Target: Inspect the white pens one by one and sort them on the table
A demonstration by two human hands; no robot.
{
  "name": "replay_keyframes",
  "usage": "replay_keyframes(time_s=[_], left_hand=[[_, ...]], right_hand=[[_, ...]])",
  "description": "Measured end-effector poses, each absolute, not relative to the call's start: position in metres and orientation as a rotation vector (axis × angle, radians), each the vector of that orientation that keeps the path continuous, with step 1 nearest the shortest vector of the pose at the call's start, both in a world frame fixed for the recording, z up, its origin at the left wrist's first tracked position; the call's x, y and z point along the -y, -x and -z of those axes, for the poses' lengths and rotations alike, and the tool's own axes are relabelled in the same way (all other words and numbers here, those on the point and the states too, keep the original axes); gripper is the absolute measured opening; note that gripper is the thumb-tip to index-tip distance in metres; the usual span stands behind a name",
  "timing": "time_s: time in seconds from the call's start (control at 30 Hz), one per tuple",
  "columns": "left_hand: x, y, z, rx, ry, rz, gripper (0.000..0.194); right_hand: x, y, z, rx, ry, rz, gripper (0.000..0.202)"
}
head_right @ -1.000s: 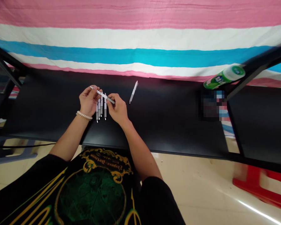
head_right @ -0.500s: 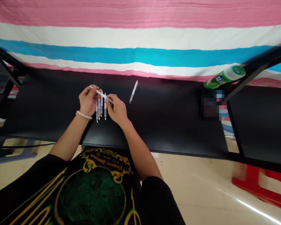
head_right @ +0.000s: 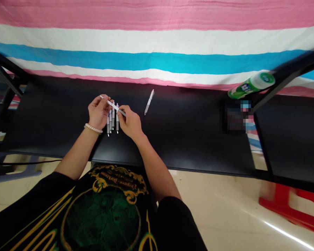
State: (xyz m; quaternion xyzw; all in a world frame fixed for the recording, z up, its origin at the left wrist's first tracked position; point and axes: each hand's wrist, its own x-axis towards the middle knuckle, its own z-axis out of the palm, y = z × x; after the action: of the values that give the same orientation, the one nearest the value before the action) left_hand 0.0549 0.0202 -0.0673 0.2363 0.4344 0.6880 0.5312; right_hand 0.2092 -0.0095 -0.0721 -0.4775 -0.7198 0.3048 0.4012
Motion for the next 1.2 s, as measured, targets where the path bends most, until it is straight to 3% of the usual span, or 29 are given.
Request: replay_keyframes(time_s=[1.2], left_hand=[[-0.0195,-0.0544,0.066,-1.064,-0.589,-1.605,0.019]], right_hand=[[0.0093,-0.2084,0.0725,1.883,1.218,-0.768,0.023]])
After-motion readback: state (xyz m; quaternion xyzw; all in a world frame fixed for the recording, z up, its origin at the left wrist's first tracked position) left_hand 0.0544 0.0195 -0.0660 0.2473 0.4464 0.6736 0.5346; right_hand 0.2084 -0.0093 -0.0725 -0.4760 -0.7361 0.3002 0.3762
